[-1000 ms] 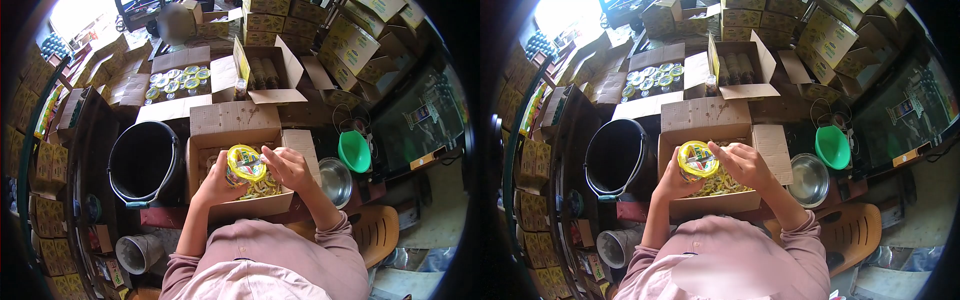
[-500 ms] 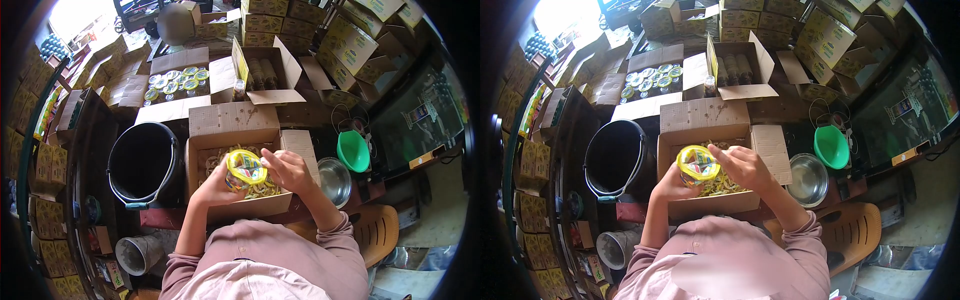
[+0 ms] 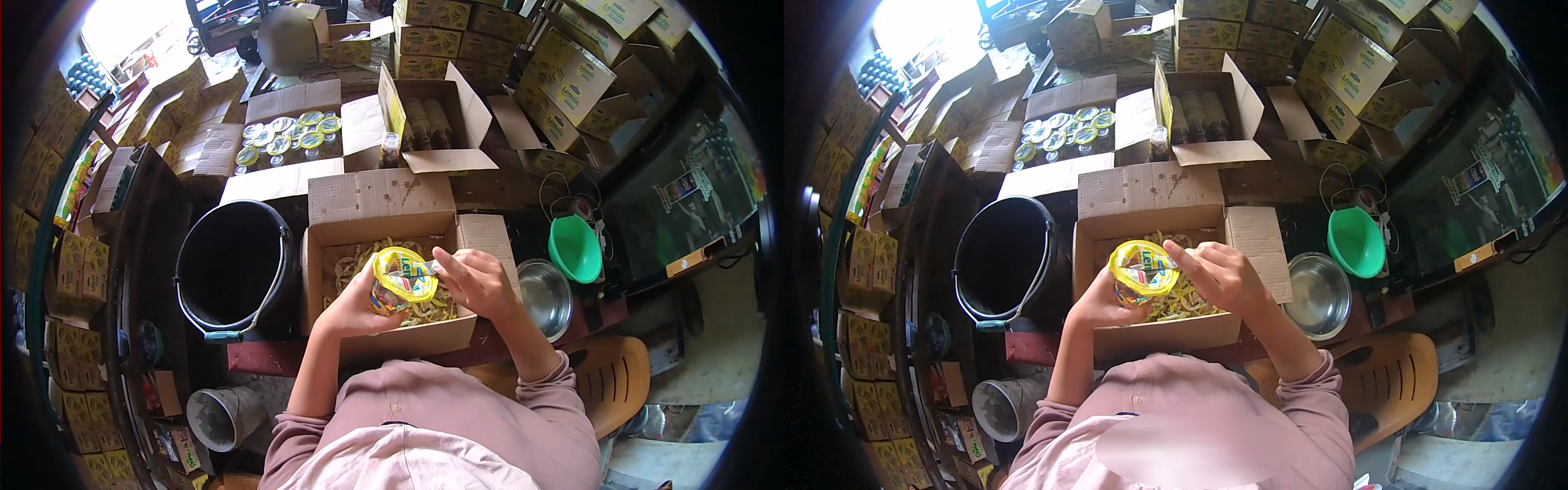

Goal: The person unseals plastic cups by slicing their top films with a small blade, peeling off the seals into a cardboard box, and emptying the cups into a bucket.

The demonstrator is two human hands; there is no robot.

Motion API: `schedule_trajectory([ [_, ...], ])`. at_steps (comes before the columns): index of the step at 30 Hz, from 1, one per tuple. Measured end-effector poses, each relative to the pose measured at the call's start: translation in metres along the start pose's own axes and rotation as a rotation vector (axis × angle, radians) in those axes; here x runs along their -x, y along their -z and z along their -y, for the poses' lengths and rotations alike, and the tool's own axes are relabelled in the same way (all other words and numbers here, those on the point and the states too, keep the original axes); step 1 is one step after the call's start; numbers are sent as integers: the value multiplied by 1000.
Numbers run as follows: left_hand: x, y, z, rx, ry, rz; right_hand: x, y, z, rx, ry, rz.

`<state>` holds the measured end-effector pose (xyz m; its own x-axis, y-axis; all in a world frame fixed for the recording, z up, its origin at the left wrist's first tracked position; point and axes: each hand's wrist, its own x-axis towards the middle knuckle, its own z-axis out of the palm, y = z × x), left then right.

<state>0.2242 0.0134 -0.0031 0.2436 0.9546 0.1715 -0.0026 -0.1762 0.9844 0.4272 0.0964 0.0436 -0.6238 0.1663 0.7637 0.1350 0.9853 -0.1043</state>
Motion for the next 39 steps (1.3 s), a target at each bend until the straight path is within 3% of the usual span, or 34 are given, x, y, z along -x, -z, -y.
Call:
schedule_trajectory([
  [5,1,4,0,-83,40,29,2,-1,-1,14,-14,18],
  [14,-3,5,-11,61,156,133,3,-7,2,-10,-25,51],
  [20,-2,7,6,376,203,262,6,-12,0,-28,-22,-33],
  [23,-6,14,22,540,207,430,5,-11,0,-49,-46,0],
  [26,-5,12,13,535,260,363,3,-8,1,-43,-63,34],
  [29,-9,9,17,67,-41,28,5,-7,-2,-10,-82,40],
  [30,-11,6,10,134,-63,-36,5,-6,-4,4,-89,40],
  [34,-11,-4,1,-374,-179,-203,0,-4,-1,10,-84,-4],
  [37,-15,-23,-14,-343,-34,-353,-2,-6,-1,21,-63,2],
  [39,-14,-18,-2,-404,-99,-394,-2,-4,-2,18,-52,15],
])
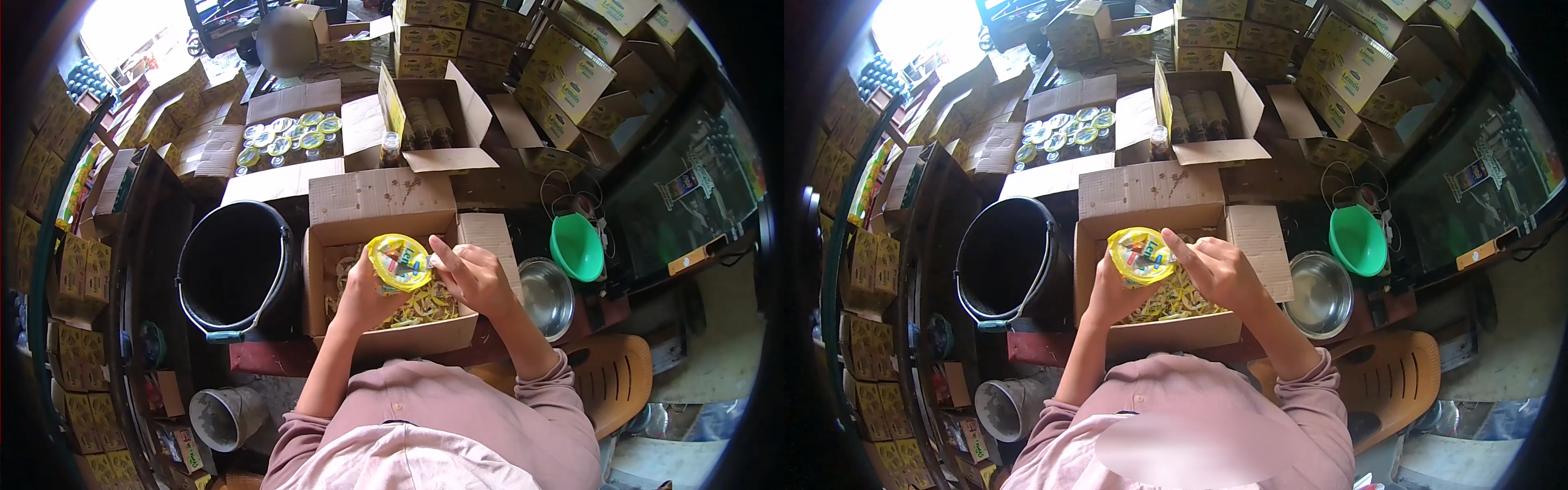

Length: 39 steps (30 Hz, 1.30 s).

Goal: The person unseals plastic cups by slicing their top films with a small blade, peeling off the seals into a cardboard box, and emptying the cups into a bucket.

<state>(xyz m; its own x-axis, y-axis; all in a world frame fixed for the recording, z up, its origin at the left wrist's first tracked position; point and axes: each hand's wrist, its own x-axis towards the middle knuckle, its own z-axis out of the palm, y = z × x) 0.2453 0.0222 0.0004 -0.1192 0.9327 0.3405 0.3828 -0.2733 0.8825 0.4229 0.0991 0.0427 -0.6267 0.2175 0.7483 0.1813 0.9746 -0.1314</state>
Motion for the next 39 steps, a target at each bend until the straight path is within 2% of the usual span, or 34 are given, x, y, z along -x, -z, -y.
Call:
schedule_trajectory([
  [9,0,10,-10,16,26,60,1,3,-2,53,11,43],
  [21,-6,13,-9,80,-62,158,2,4,-7,49,-3,47],
  [24,-6,14,-8,195,-20,269,-1,6,-5,31,13,77],
  [30,-6,15,-9,271,-6,246,-3,6,-4,32,35,23],
  [36,-7,12,-1,300,47,414,-5,5,-4,66,72,28],
  [39,-6,15,-1,424,66,381,-4,6,-5,-11,39,42],
])
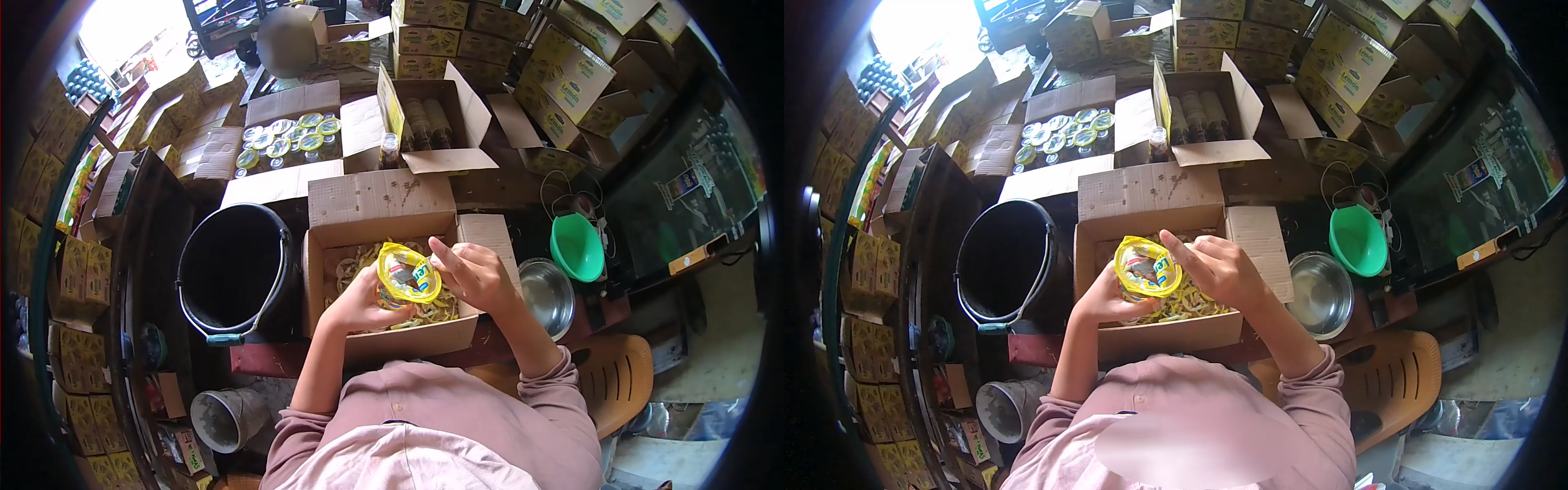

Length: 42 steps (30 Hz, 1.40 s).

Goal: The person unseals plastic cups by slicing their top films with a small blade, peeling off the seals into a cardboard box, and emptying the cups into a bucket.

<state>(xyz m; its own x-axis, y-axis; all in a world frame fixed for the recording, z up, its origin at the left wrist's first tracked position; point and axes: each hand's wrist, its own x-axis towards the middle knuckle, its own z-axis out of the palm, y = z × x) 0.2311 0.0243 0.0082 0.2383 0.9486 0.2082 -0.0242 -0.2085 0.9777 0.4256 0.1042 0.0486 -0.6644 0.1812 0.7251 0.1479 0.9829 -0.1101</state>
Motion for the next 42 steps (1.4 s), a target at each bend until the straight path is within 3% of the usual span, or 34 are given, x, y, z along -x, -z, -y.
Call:
schedule_trajectory([
  [4,0,-1,-3,107,10,-5,0,0,0,-4,7,-14],
  [13,4,6,3,338,186,212,-2,-8,0,-10,36,-40],
  [26,-12,6,26,774,115,592,-4,-17,-4,-34,89,-105],
  [34,-17,-5,50,1414,109,820,-6,-19,-8,-76,83,-91],
  [38,-18,9,58,992,157,507,-7,-14,-11,-33,24,-81],
  [39,-12,20,72,801,175,297,-6,-12,-13,-7,9,-72],
  [42,-16,15,6,414,80,-66,-2,-10,-21,75,-13,-80],
])
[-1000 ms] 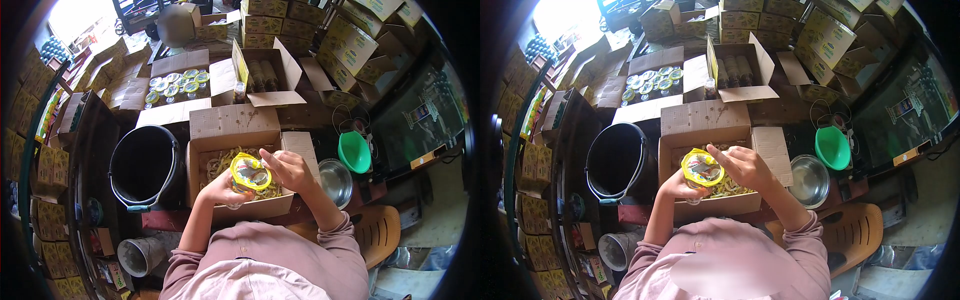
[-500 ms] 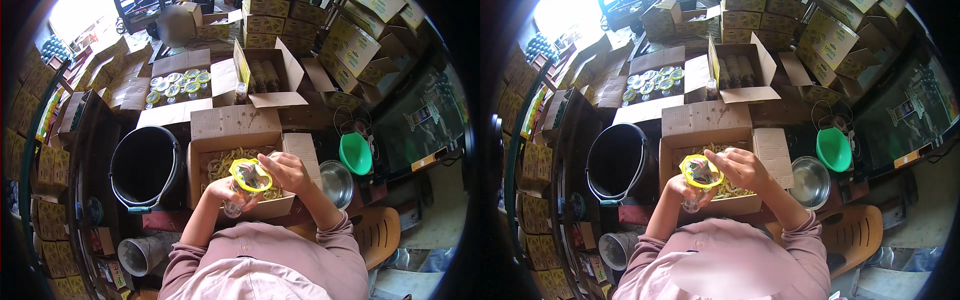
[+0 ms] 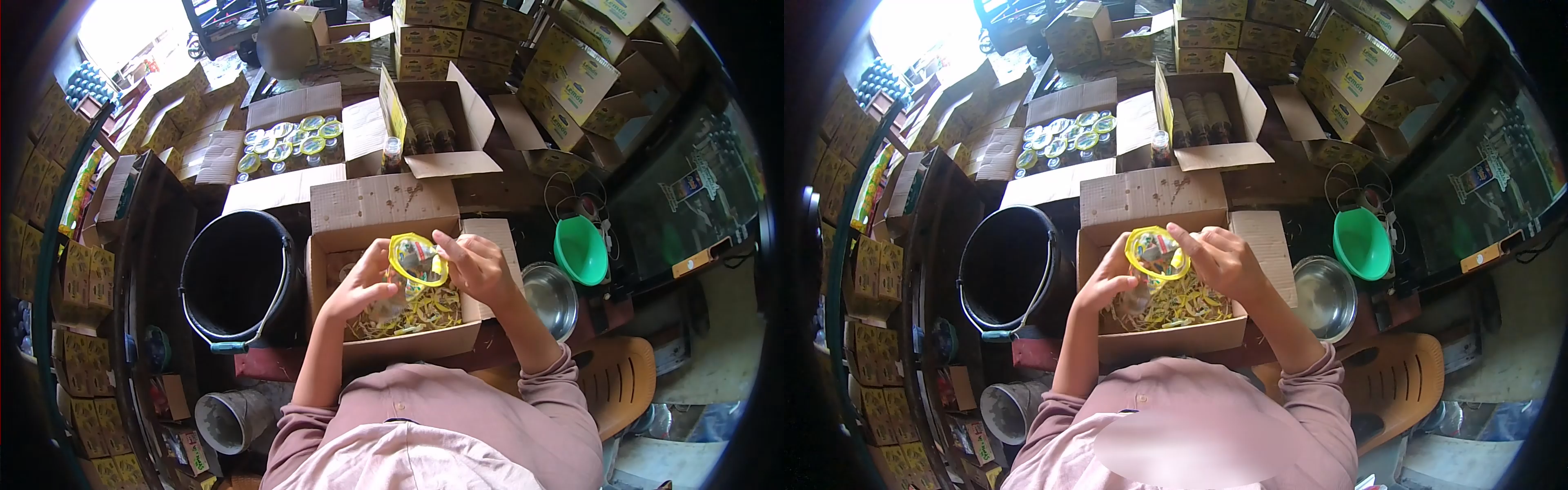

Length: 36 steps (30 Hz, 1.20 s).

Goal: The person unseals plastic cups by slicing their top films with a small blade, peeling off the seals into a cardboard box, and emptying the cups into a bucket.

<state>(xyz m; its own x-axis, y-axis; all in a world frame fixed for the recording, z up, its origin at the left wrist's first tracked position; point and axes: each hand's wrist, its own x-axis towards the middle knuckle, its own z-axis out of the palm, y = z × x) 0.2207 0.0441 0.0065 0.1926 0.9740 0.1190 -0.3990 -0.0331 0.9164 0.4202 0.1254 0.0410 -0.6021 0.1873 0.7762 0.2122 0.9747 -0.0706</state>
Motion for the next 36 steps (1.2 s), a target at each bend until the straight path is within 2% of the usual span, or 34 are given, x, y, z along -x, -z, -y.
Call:
schedule_trajectory([
  [3,7,-24,-12,-344,-61,-170,-2,-2,-1,34,-9,21],
  [5,4,-26,5,-810,-334,-206,-7,-4,4,17,2,21],
  [7,3,-43,4,-837,-268,-408,-9,-7,6,-5,2,23],
  [10,2,-37,10,-847,-291,-422,-7,-6,6,-15,7,38],
  [26,4,-18,0,-703,-154,-67,-1,-6,2,-43,48,43],
  [32,3,-20,-10,-454,-82,80,-5,-3,3,-74,64,30],
  [36,3,-18,-9,-205,35,146,-3,-4,3,-95,74,10],
])
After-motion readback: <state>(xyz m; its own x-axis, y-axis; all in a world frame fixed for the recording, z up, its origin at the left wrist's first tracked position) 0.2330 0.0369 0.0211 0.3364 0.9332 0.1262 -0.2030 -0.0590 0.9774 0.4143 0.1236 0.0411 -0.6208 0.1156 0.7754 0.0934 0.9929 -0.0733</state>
